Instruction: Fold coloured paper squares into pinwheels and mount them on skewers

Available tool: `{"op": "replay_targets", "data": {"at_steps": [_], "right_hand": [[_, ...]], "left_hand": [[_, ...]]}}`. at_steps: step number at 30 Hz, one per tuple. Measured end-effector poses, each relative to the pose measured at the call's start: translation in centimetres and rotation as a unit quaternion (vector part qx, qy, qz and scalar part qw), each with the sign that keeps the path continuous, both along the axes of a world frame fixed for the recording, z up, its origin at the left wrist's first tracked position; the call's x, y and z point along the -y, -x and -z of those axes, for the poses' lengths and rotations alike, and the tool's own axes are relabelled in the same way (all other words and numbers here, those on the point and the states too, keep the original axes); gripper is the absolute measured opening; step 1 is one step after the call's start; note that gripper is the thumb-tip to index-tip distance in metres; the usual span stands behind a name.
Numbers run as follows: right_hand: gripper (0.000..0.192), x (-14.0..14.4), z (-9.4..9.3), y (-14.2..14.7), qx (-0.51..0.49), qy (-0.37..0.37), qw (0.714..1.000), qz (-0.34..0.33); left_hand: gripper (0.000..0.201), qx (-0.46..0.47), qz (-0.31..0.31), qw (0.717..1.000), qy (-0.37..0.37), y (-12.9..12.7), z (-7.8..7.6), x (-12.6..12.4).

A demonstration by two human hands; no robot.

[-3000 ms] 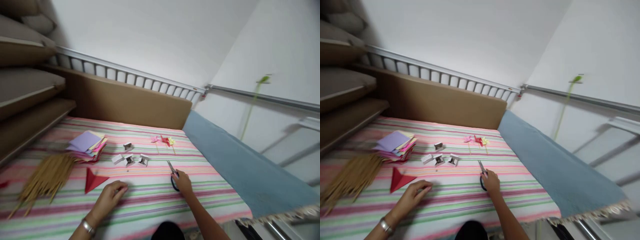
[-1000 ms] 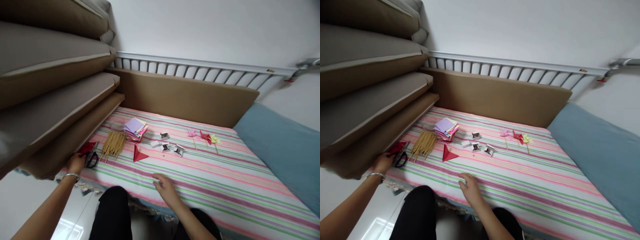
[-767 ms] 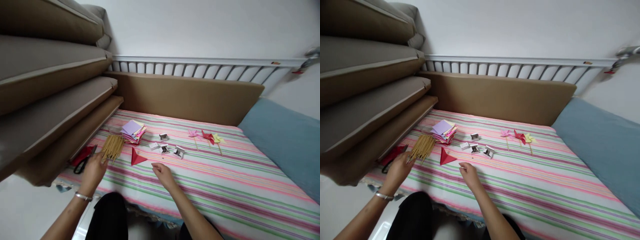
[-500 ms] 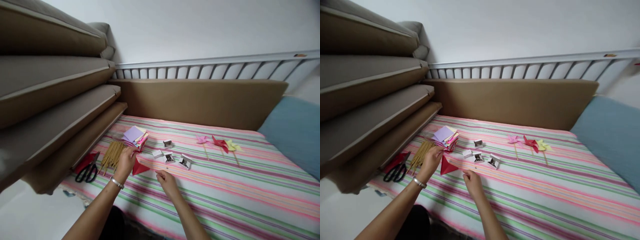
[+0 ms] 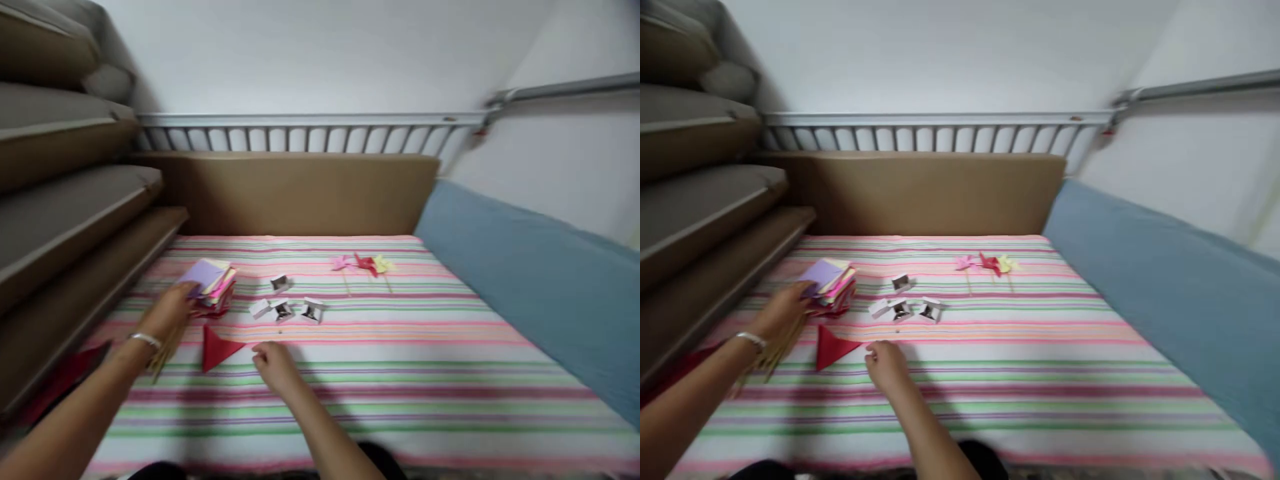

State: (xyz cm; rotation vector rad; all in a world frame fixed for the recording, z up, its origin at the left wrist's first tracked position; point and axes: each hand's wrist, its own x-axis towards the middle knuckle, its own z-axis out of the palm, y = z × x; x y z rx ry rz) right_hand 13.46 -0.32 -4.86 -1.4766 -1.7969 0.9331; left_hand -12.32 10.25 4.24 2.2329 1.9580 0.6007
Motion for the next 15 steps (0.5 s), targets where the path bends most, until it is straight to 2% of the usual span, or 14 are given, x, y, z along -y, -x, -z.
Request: {"op": "replay_targets", "data": {"at_steps": [1, 3, 5, 10, 15], "right_hand": [[0.029, 0.0, -0.1, 0.0, 0.009, -0.002, 1.0, 0.007], [0.028, -0.2, -0.1, 0.1, 0.025, -0.003, 1.0, 0.016], [0.029, -0.3, 0.0, 0.1, 0.038, 0.0, 0.999, 0.016], [0.03, -0.1, 0.1, -0.1, 0.031, -0.006, 1.0, 0.003], [0.031, -0.6, 0.7, -0.1, 0.015, -0.004, 1.0, -0.023]], "left_hand": [[0.031, -0.017, 0.029, 0.999, -0.001, 0.8, 0.6, -0.7], [0.029, -0.04, 0.037, 0.998, 0.0, 2.0, 1.7, -2.2], [0.029, -0.045, 0.032, 0.998, 0.008, 2.5, 2.2, -3.0], [0.03, 0.043, 0.018, 0.998, 0.03, 1.0, 0.6, -1.3], [0.04, 0.03, -0.014, 0.999, 0.015, 0.0, -0.2, -0.6]]}}
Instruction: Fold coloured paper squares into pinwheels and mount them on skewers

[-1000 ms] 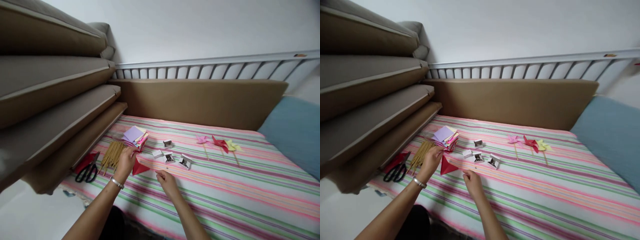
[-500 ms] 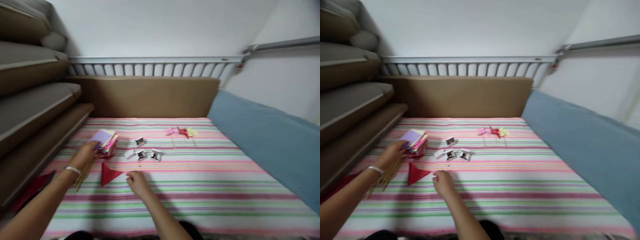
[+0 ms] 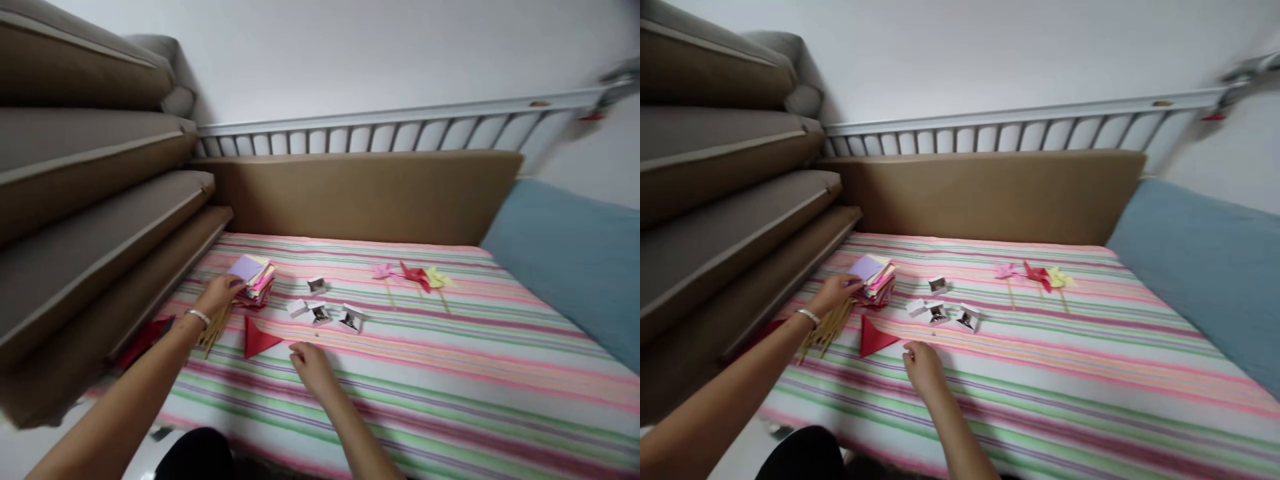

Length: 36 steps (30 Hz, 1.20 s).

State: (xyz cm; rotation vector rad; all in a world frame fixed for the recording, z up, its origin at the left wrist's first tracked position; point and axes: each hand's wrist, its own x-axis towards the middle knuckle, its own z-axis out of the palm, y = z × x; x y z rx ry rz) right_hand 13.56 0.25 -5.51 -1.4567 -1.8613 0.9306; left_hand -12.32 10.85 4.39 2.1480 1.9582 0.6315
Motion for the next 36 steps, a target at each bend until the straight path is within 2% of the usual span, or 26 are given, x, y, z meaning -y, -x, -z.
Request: {"op": "replay_targets", "data": {"at_steps": [3, 9, 14, 18, 21, 24, 26, 27, 29, 30, 31, 33, 36], "right_hand": [[0.029, -0.1, 0.6, 0.1, -0.003, 0.005, 1.0, 0.003], [0.029, 0.1, 1.2, 0.3, -0.003, -0.002, 1.0, 0.006], [0.03, 0.0, 0.9, 0.3, 0.002, 0.008, 1.0, 0.005], [0.029, 0.0, 1.0, 0.3, -0.013, 0.006, 1.0, 0.006], [0.027, -0.1, 0.8, 0.3, -0.055, -0.004, 0.998, 0.019], [0.028, -0.3, -0.2, 0.1, -0.17, 0.033, 0.984, 0.036], [0.043, -0.4, -1.5, -0.3, -0.3, 0.108, 0.947, 0.041], [0.053, -0.5, -2.1, -0.7, -0.372, 0.149, 0.915, 0.041], [0.07, -0.7, -3.4, -1.6, -0.494, 0.206, 0.844, 0.03], [0.074, -0.7, -3.9, -2.1, -0.53, 0.216, 0.82, 0.032], [0.074, -0.8, -4.2, -2.5, -0.549, 0.216, 0.807, 0.043], [0.06, -1.0, -4.5, -3.2, -0.555, 0.194, 0.804, 0.092], [0.038, -1.2, -4.2, -3.7, -0.558, 0.148, 0.803, 0.147]], "left_hand": [[0.05, -0.027, -0.027, 0.999, -0.028, -0.3, -0.3, -0.1], [0.053, -0.08, -0.069, 0.993, -0.05, -2.1, -0.5, -0.7], [0.037, -0.096, -0.079, 0.991, -0.048, -2.7, -0.1, -0.9], [0.028, -0.085, -0.082, 0.99, -0.078, -2.2, -0.8, -0.8], [0.031, -0.07, -0.093, 0.983, -0.142, -2.0, -2.1, -0.1], [0.028, -0.031, -0.077, 0.954, -0.288, -3.5, -2.9, 2.0], [0.028, -0.008, -0.027, 0.936, -0.35, -5.6, -2.2, 4.2], [0.03, 0.004, -0.001, 0.932, -0.363, -6.9, -1.4, 5.3], [0.032, 0.033, 0.046, 0.931, -0.362, -9.5, 0.7, 7.5], [0.031, 0.046, 0.074, 0.931, -0.355, -10.7, 2.0, 8.4], [0.032, 0.055, 0.097, 0.93, -0.35, -11.6, 3.2, 9.2], [0.034, 0.062, 0.121, 0.932, -0.335, -13.0, 5.2, 10.1], [0.037, 0.084, 0.141, 0.939, -0.302, -13.8, 6.4, 10.2]]}}
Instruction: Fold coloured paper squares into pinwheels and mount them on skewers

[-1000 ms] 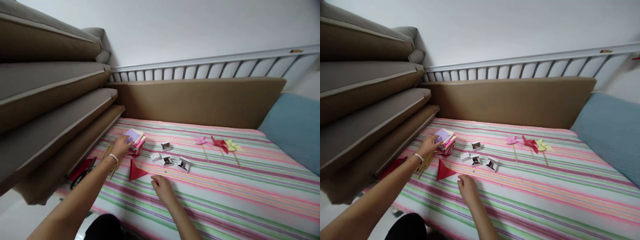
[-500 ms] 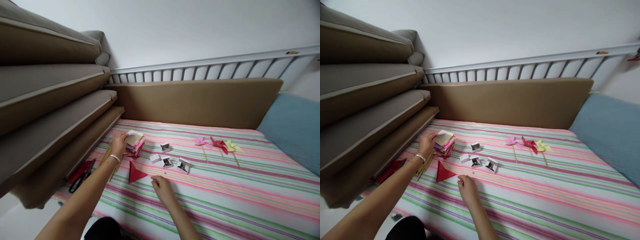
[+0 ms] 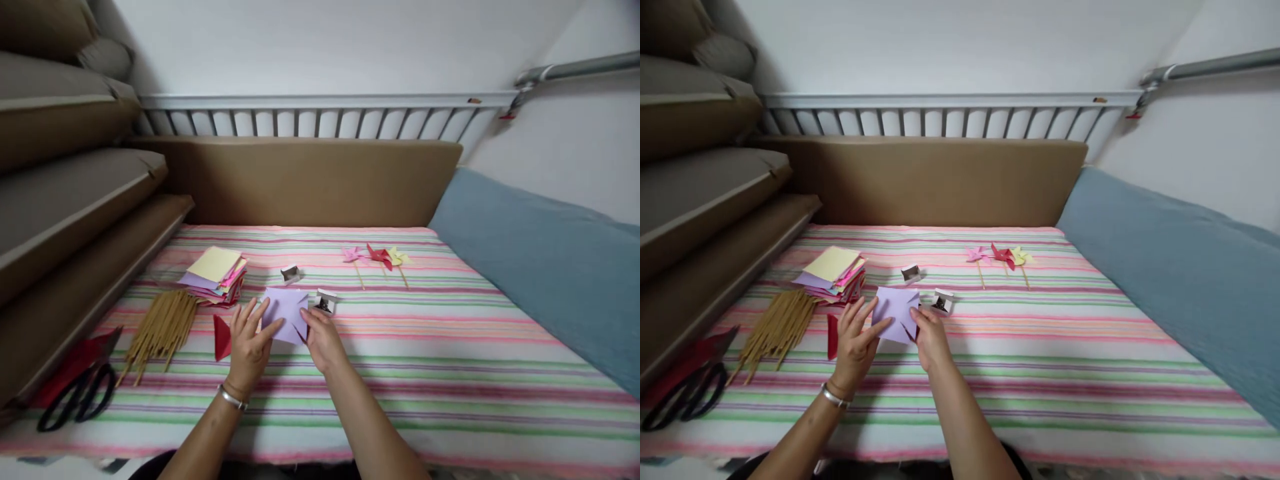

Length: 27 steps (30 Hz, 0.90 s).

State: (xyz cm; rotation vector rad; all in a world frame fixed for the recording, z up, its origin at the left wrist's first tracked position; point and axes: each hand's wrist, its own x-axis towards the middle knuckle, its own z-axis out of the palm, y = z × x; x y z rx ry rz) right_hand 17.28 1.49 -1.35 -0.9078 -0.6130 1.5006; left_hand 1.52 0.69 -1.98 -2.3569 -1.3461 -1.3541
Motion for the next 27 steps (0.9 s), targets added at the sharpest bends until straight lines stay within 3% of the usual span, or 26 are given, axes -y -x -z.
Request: {"op": "replay_targets", "data": {"at_steps": [3, 5, 6, 8, 11, 13, 18, 27], "right_hand": [[0.033, -0.3, 0.4, -0.3, -0.009, 0.004, 0.999, 0.031], [0.031, -0.5, 0.4, -0.5, -0.004, 0.018, 0.999, 0.048], [0.03, -0.5, 0.4, -0.5, -0.001, 0.019, 0.998, 0.054], [0.028, -0.4, 0.4, -0.4, 0.008, 0.007, 0.999, 0.051], [0.028, -0.1, 0.4, 0.2, 0.028, 0.0, 0.999, 0.039], [0.028, 0.2, 0.5, 0.6, 0.043, 0.012, 0.999, 0.031], [0.031, 0.5, 0.8, 1.1, 0.079, 0.033, 0.996, 0.013], [0.025, 0.2, 1.4, 1.0, 0.155, 0.005, 0.987, 0.037]], "left_hand": [[0.039, 0.094, 0.039, 0.993, 0.067, 0.0, -0.6, -0.6], [0.04, 0.231, 0.047, 0.96, 0.15, 0.2, -1.1, -1.0], [0.041, 0.31, 0.05, 0.927, 0.205, 0.4, -1.2, -1.2], [0.044, 0.45, 0.065, 0.826, 0.333, 0.8, -1.0, -1.5], [0.046, 0.547, 0.117, 0.669, 0.489, 1.2, -0.7, -1.7], [0.046, 0.566, 0.146, 0.614, 0.53, 1.2, -0.6, -1.7], [0.03, 0.569, 0.175, 0.602, 0.532, 0.9, -1.4, -1.2], [0.031, 0.578, 0.159, 0.568, 0.564, 0.2, -1.5, -1.0]]}}
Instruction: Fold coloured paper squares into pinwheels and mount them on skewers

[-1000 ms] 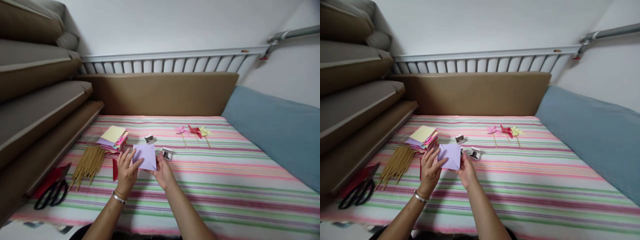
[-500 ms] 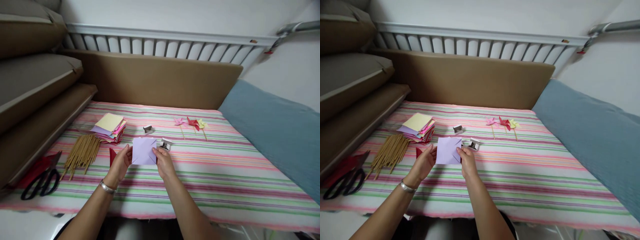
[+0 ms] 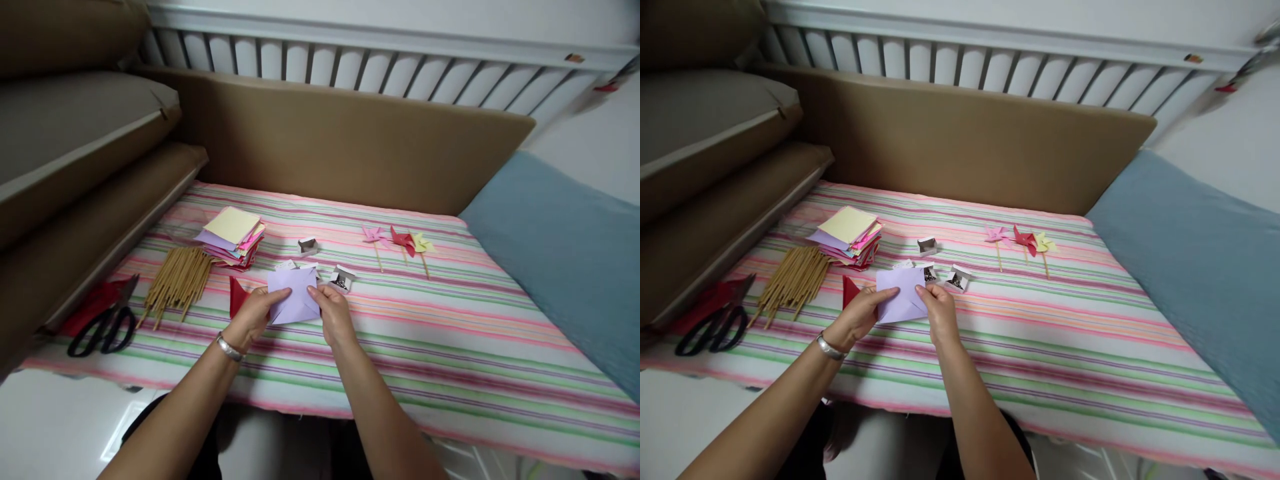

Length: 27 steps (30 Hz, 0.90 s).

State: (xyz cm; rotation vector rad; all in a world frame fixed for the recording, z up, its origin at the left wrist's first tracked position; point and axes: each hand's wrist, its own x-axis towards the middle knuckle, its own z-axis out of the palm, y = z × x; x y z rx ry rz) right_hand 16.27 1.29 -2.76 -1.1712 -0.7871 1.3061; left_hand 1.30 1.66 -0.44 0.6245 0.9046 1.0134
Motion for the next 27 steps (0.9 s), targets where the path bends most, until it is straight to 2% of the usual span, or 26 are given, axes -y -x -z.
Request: {"op": "replay_targets", "data": {"at_steps": [2, 4, 5, 7, 10, 13, 19, 27], "right_hand": [[0.024, 0.1, 0.0, -0.1, 0.067, -0.044, 0.996, 0.026], [0.027, 0.5, -0.1, 0.0, 0.171, -0.109, 0.977, 0.062], [0.028, 0.7, -0.3, 0.1, 0.232, -0.151, 0.958, 0.075], [0.029, 1.4, -0.5, 0.6, 0.351, -0.241, 0.901, 0.084], [0.036, 2.5, -0.5, 1.7, 0.473, -0.336, 0.813, 0.052], [0.044, 3.2, -0.3, 2.8, 0.527, -0.367, 0.766, 0.0], [0.035, 3.4, 0.1, 3.6, 0.552, -0.359, 0.751, -0.044], [0.03, 2.9, 0.7, 3.4, 0.566, -0.363, 0.74, -0.008]], "left_hand": [[0.033, 0.016, -0.023, 1.0, 0.0, 0.0, 0.1, -0.2], [0.033, 0.041, -0.07, 0.997, 0.006, 0.1, 0.2, -0.4], [0.033, 0.054, -0.098, 0.994, 0.014, 0.2, 0.3, -0.6], [0.028, 0.076, -0.147, 0.986, 0.036, 0.3, 0.3, -0.8], [0.023, 0.114, -0.176, 0.976, 0.054, 0.5, 0.3, -0.9], [0.024, 0.152, -0.178, 0.971, 0.058, 0.4, 0.2, -0.8], [0.025, 0.175, -0.189, 0.964, 0.058, -0.2, 0.4, -0.4], [0.021, 0.172, -0.195, 0.965, 0.035, -0.4, 0.9, -0.5]]}}
